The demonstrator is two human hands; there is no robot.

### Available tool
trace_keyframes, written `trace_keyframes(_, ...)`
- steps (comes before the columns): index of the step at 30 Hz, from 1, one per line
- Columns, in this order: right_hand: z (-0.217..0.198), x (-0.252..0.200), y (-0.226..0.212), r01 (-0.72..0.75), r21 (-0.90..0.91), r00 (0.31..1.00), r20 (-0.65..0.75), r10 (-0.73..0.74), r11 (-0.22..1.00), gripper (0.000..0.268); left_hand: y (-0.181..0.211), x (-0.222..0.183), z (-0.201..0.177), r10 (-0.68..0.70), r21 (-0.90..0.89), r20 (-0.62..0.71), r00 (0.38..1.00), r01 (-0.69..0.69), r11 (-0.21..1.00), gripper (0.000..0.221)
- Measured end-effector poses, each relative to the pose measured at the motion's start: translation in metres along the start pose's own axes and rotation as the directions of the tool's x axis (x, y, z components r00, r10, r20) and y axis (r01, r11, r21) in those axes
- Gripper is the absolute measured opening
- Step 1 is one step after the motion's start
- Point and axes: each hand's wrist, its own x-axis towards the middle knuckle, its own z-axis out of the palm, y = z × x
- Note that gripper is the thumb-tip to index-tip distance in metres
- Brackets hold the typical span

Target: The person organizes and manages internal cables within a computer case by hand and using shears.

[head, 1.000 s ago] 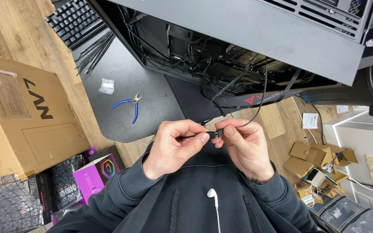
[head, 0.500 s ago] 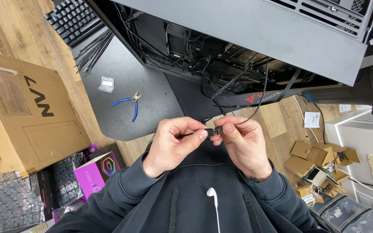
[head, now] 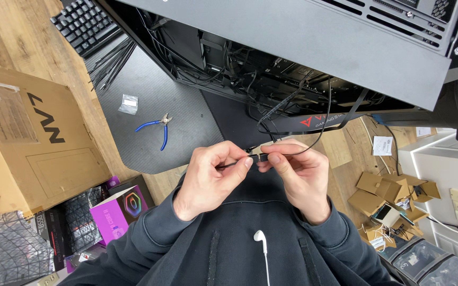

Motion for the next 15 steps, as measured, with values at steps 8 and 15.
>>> trace_keyframes(8,0.0078,0.0024,-0.0088,0.075,-0.064,0.997,0.012,-0.074,0.995,0.012,0.0000,0.0081,-0.0007,-0.065,-0.044,0.037,0.997,0.067,0.997,0.009)
trace_keyframes(15,0.0075,0.0037,-0.0034,0.083,-0.095,0.996,-0.003,-0.084,0.992,0.012,-0.0062,0.0107,0.0054,-0.066,-0.032,0.034,0.997,0.067,0.997,0.010)
